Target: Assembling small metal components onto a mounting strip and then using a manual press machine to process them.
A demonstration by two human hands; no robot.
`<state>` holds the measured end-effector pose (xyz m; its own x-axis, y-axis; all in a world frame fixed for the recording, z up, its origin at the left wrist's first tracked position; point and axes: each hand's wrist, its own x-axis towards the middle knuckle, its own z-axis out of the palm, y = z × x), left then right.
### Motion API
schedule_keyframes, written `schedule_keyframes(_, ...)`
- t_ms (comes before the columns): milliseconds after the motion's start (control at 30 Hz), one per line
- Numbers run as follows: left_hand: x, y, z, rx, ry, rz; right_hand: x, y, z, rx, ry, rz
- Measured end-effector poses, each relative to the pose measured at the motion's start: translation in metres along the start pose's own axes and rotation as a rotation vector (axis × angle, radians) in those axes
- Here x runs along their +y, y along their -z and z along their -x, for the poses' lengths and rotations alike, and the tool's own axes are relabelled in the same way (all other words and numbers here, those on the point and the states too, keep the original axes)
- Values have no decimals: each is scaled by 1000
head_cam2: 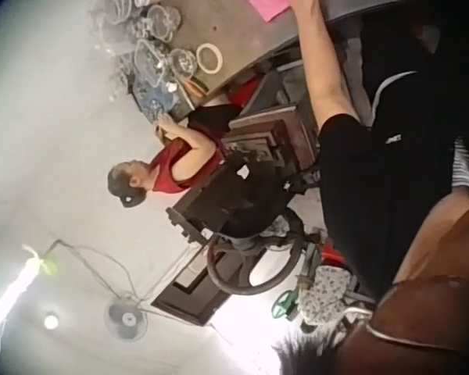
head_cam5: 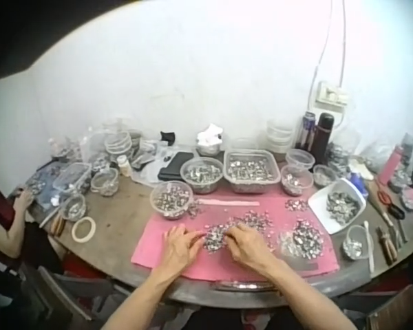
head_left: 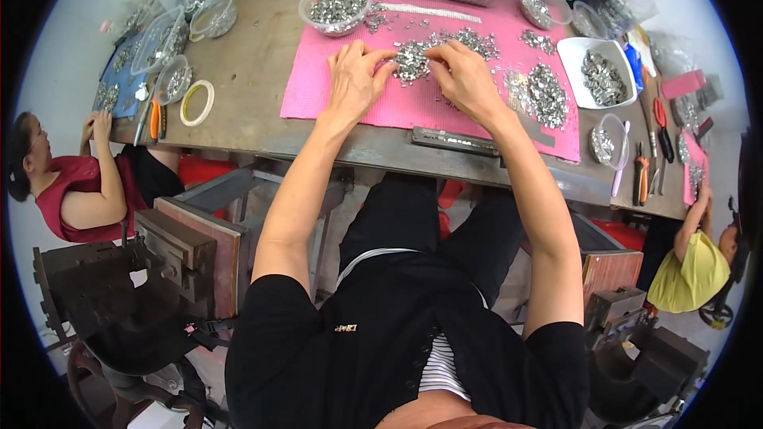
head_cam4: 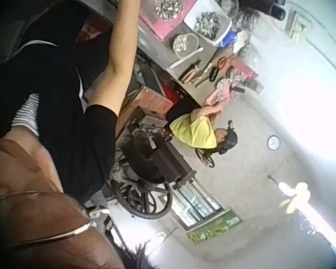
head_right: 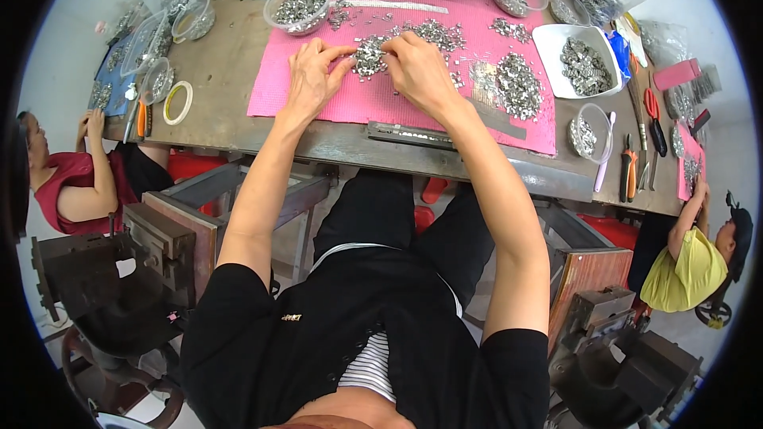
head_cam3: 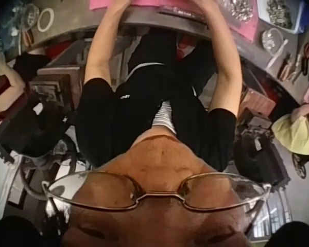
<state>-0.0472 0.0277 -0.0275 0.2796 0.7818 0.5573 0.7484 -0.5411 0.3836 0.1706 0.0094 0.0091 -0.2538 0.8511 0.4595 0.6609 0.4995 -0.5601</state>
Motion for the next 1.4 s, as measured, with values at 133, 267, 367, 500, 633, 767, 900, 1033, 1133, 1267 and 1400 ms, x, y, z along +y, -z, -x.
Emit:
schedule_keyframes(133, -1, -6, 1, 38, 61, 96, 10, -23, -21, -28, 19, 97)
schedule_keyframes(267, -2, -7, 3, 91, 70, 156, 17, -28, -28, -40, 36, 153)
schedule_keyframes(367, -4, -10, 2, 101, 129, 295, 20, -22, -28, -5, -76, -10)
schedule_keyframes(500, -2, -8, 1, 68, 190, 355, 20, -18, -27, -87, -80, 20)
schedule_keyframes(633, 2, -5, -2, 106, 183, 454, 12, -9, -26, -118, -223, -61)
schedule_keyframes(767, 4, -1, -1, 77, 221, 502, 9, 1, -23, -157, -543, -757)
schedule_keyframes(900, 5, -3, -1, 147, 206, 529, 9, 5, -14, -277, -587, -1183)
schedule_keyframes(1033, 4, -5, 0, 173, 193, 502, 9, 5, -7, -270, -588, -1484)
schedule_keyframes(1133, 3, -6, 0, 190, 183, 485, 9, 3, -5, -265, -599, -1551)
schedule_keyframes(1267, 3, -5, 2, 200, 196, 485, 23, 11, -12, -47, -577, -1192)
schedule_keyframes(1400, 4, -3, 1, 117, 243, 490, 62, 29, -24, 150, -553, -576)
